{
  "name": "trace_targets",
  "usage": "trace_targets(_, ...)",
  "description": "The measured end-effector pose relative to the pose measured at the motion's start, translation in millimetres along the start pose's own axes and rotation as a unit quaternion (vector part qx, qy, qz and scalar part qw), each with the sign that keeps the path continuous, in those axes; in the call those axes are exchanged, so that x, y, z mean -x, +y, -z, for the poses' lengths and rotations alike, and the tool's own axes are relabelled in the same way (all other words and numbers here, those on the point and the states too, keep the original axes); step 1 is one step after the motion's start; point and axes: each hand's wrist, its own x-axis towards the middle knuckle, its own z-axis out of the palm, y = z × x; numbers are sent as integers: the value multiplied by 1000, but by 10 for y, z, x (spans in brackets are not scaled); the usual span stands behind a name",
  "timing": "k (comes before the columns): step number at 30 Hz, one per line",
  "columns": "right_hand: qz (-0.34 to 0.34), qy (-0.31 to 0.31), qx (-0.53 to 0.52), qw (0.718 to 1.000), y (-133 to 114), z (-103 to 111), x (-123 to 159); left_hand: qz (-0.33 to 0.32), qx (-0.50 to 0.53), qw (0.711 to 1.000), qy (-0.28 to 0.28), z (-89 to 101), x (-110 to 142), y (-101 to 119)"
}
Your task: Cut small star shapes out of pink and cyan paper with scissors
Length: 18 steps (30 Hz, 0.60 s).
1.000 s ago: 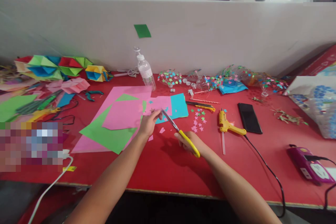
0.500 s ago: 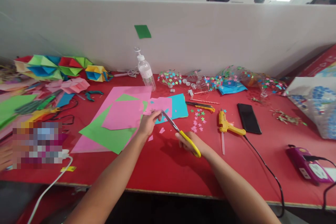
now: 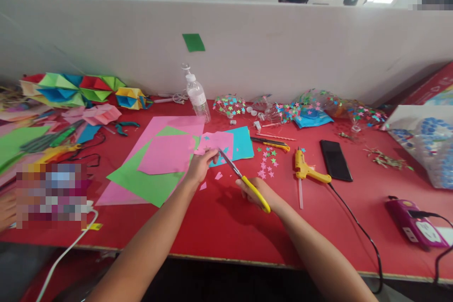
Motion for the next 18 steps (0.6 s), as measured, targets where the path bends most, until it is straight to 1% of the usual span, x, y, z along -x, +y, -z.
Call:
trace_targets(2, 5, -3, -4, 1000, 1, -2, 4, 0, 2, 1000, 2, -5, 3, 0)
trace_targets(8, 15, -16, -10, 1000, -27, 0, 22, 0, 9, 1000, -23, -13, 16, -15)
trace_targets(14, 1, 7, 0, 1000, -26, -5, 16, 7, 14, 1000, -16, -24, 21, -30)
trace_targets(18, -11, 6, -9, 1000, -31, -3, 18, 8, 14, 1000, -16, -25, 19, -33)
